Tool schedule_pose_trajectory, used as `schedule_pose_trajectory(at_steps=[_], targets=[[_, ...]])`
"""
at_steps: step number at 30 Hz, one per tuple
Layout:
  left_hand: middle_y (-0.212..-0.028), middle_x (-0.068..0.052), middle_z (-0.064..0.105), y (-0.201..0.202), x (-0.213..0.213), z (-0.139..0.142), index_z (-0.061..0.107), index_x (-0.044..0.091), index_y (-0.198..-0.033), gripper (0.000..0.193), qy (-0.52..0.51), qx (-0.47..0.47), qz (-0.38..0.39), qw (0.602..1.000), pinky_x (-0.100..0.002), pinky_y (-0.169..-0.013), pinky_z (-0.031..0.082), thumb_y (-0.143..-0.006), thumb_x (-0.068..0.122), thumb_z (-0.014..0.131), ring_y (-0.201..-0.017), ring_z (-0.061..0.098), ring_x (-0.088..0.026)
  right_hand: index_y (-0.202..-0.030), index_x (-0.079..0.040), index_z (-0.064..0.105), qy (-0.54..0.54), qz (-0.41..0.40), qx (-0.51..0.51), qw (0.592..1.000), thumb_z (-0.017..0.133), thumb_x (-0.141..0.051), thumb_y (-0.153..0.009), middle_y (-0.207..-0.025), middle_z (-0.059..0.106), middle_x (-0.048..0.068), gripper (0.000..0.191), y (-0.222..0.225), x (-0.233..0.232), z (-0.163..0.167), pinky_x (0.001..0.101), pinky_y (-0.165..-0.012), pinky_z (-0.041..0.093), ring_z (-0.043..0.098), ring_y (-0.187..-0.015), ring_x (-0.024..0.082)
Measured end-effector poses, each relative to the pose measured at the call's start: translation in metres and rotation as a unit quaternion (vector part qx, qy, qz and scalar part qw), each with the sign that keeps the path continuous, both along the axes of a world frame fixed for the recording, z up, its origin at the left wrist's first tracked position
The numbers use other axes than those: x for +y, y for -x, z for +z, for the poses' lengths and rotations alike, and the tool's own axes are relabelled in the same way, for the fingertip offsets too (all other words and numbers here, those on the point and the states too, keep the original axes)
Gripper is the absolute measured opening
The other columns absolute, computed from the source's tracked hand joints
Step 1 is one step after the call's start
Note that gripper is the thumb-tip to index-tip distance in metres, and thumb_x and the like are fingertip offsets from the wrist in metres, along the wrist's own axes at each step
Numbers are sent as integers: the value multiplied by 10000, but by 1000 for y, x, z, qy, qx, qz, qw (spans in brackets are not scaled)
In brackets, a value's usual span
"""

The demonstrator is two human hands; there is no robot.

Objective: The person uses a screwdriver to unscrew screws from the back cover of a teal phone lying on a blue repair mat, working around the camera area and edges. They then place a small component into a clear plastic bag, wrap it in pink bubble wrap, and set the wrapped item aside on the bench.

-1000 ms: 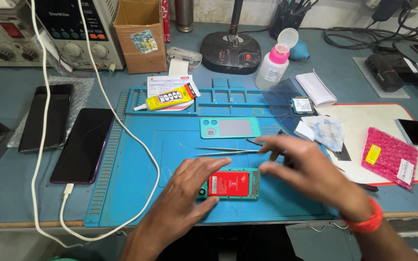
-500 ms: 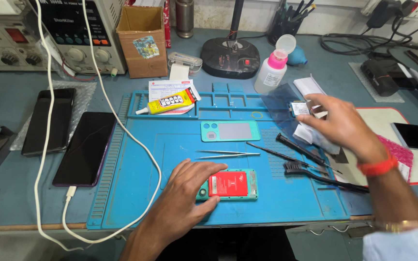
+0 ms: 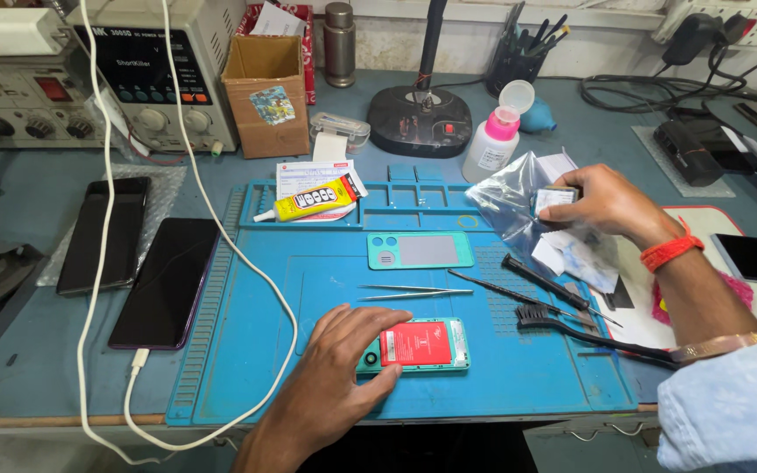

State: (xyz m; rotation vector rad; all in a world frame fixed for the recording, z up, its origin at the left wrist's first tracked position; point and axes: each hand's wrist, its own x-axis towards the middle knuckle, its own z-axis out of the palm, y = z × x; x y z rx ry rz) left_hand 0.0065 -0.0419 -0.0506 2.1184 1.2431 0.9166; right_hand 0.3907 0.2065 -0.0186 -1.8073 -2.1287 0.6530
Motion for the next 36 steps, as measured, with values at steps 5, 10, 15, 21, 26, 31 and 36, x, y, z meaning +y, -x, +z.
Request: schedule_pose_trajectory(at_steps=[5, 10, 15, 21, 26, 31, 36], targets=[[-1347, -101, 653, -2, -1, 8, 608, 100, -1356, 543, -22, -43, 31, 998, -463, -1145, 368, -846, 216, 755, -1309, 573, -301, -963, -5, 750, -101, 76, 166, 978, 812, -219, -874, -811, 693, 6, 240, 18, -36, 37, 257, -627, 466, 577, -726, 73], [-1359, -126, 645, -18, 4, 23, 522, 76, -1438, 688, -11, -210, 96, 973, -415, -1087, 479, -838, 256, 806, -1307, 614, -260, -964, 2, 697, -153, 90, 326, 928, 787, -101, -973, -788, 623, -4, 137, 67, -89, 51, 226, -601, 385, 507, -694, 56], [-1327, -146, 623, -36, 36, 28, 368, 104, -1481, 812, 14, -410, 77, 909, -385, -918, 573, -820, 228, 824, -1183, 647, -241, -992, -1, 750, -84, 143, 410, 897, 734, -152, -934, -819, 713, 5, 162, 124, -128, 36, 237, -608, 492, 606, -702, 69], [-1006, -107, 767, -39, 50, 10, 715, -34, -1174, 300, 146, -527, 103, 831, -340, -658, 601, -936, 149, 727, -863, 744, -207, -1095, 18, 761, 33, 122, 483, 866, 663, -256, -991, -889, 721, 12, 309, 151, -145, 21, 266, -663, 543, 623, -766, 75], [-1002, -131, 784, -37, 51, 11, 688, -38, -1121, 211, 81, -609, 186, 767, -347, -690, 609, -955, 94, 678, -853, 754, -223, -1158, 23, 735, 59, 71, 516, 852, 631, -242, -982, -1047, 763, 72, 335, 146, -163, 11, 323, -834, 606, 730, -898, 153], [-1060, -162, 756, -43, 52, 22, 643, -39, -1140, 204, 14, -654, 215, 725, -375, -737, 624, -974, 79, 636, -893, 755, -254, -1181, 52, 666, 119, 92, 621, 769, 630, -186, -991, -1233, 724, 117, 306, 148, -181, -3, 437, -969, 627, 707, -1053, 165], [-1132, -186, 726, -57, 45, 20, 613, -40, -1186, 226, 9, -679, 223, 700, -411, -832, 642, -977, 44, 620, -986, 751, -270, -1124, 72, 728, 101, 106, 579, 802, 693, -167, -993, -1140, 748, 113, 275, 149, -186, -19, 394, -915, 594, 711, -1027, 180]])
